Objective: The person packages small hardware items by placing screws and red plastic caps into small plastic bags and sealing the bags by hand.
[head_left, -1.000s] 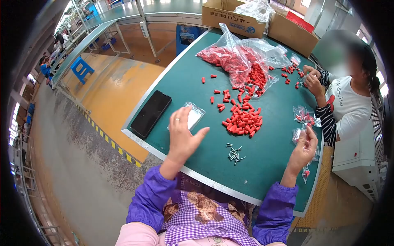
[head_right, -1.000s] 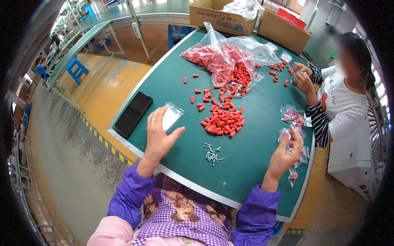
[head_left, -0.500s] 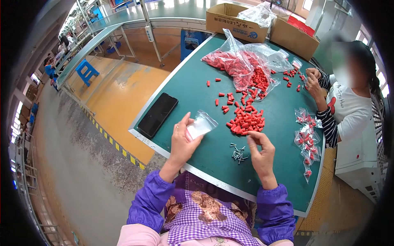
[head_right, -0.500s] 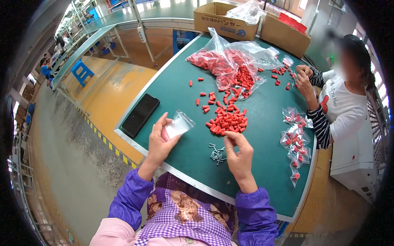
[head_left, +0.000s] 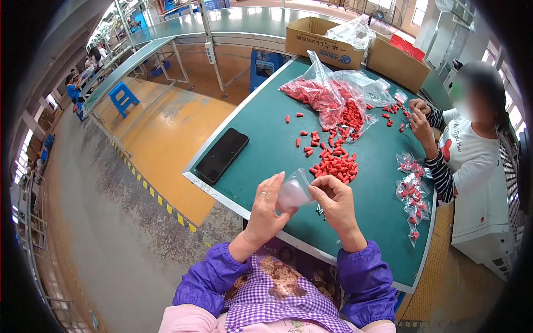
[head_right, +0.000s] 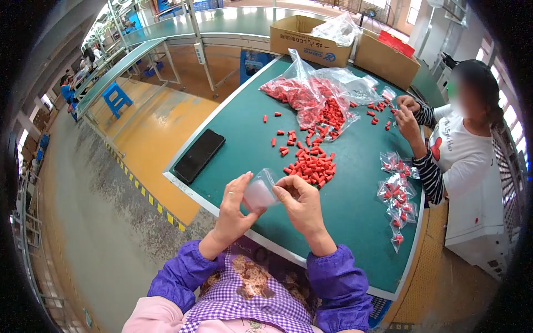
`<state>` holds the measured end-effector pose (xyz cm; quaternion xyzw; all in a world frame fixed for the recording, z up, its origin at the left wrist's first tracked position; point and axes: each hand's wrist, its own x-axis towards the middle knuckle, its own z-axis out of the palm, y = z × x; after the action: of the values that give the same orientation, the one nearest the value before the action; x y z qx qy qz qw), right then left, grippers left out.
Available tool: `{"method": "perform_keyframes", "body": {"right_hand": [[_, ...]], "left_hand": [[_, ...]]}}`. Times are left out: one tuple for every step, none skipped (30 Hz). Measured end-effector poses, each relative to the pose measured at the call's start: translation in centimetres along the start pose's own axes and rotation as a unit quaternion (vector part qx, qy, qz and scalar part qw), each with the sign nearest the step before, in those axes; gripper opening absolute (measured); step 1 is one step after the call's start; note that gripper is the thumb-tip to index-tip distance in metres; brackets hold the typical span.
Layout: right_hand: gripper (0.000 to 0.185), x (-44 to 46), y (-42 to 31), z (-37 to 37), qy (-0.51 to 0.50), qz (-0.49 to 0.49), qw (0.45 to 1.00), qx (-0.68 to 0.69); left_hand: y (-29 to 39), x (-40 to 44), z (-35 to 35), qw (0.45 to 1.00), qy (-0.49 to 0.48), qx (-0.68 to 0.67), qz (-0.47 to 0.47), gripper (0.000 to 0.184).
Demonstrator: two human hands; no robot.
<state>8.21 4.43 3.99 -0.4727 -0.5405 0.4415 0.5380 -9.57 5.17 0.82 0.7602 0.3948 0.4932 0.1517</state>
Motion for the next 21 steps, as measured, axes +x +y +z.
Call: {"method": "perform_keyframes", "body": {"right_hand": [[0.01,-0.2,-0.3,0.0,0.003,0.001,1.0,0.027],[0.01,-0.3,-0.5,0.0,0.003,-0.001,1.0,0.026],[0.01,-0.5,-0.6,-0.1,0.0,0.002,0.999,0.041],[0.009,-0.5,-0.8,-0.2,-0.003,0.006,0.998,0.055],[0.009,-0.5,-1.0,-0.3,-0.003,0.004,0.999,0.054],[0.009,-0.4,-1.1,-0.4,0.001,0.011,0.997,0.072],[0.009,-0.4,-1.3,-0.5,0.004,0.019,0.996,0.089],[0.009,-0.3,-1.5,-0.5,0.002,0.019,0.996,0.086],[0.009,-0.2,-1.7,-0.6,0.005,0.026,0.994,0.103],[0.01,0.1,-1.8,-0.6,0.009,0.033,0.992,0.12],[0.01,0.2,-1.8,-0.7,0.007,0.033,0.993,0.116],[0.01,0.2,-1.6,-1.0,0.012,0.034,0.991,0.129],[0.01,0.3,-1.5,-1.3,0.018,0.034,0.989,0.143],[0.01,0.5,-1.5,-1.6,0.018,0.036,0.99,0.138],[0.01,0.6,-1.5,-1.9,0.006,0.027,0.986,0.166],[0.011,0.6,-1.5,-2.2,-0.006,0.019,0.981,0.195],[0.011,0.7,-1.6,-2.3,-0.004,0.02,0.981,0.191],[0.01,0.8,-1.9,-2.3,-0.013,0.012,0.978,0.208],[0.01,1.0,-2.2,-2.2,-0.024,0.004,0.974,0.225],[0.01,1.2,-2.4,-2.1,-0.026,0.004,0.975,0.221],[0.009,1.2,-2.6,-2.0,-0.013,-0.029,0.986,0.161]], "left_hand": [[-0.4,-0.3,0.2,1.0,-0.028,-0.006,-0.003,0.075],[-0.7,-0.4,0.4,0.998,-0.054,-0.011,-0.005,0.076],[-0.6,-0.4,0.4,0.999,-0.053,-0.011,-0.003,0.076],[-0.5,-0.4,0.5,0.998,-0.058,-0.03,-0.003,0.076],[-0.4,-0.3,0.7,0.997,-0.064,-0.049,-0.004,0.075],[0.2,0.0,0.7,0.997,-0.062,-0.05,-0.003,0.075],[1.0,0.4,0.6,0.991,-0.069,-0.106,-0.047,0.074],[1.4,0.6,0.6,0.98,-0.074,-0.162,-0.09,0.072],[1.1,0.5,0.9,0.98,-0.07,-0.162,-0.091,0.072],[0.5,0.2,1.3,0.964,-0.093,-0.206,-0.137,0.074],[0.2,0.2,1.6,0.943,-0.116,-0.251,-0.182,0.075],[0.0,0.2,1.7,0.942,-0.114,-0.256,-0.183,0.075],[-0.2,0.3,1.6,0.942,-0.129,-0.262,-0.164,0.074],[-0.4,0.4,1.6,0.942,-0.144,-0.268,-0.144,0.073],[-0.6,0.5,1.9,0.94,-0.142,-0.273,-0.145,0.073],[-0.7,0.6,2.2,0.859,-0.097,-0.425,-0.269,0.072],[-0.9,0.7,2.5,0.738,-0.048,-0.555,-0.381,0.071],[-1.0,1.0,2.5,0.669,-0.064,-0.617,-0.41,0.07],[-0.8,1.3,2.3,0.668,-0.063,-0.619,-0.408,0.07],[-0.4,1.4,1.9,0.552,-0.119,-0.706,-0.428,0.069],[0.2,1.6,1.5,0.422,-0.172,-0.776,-0.437,0.068]]}}
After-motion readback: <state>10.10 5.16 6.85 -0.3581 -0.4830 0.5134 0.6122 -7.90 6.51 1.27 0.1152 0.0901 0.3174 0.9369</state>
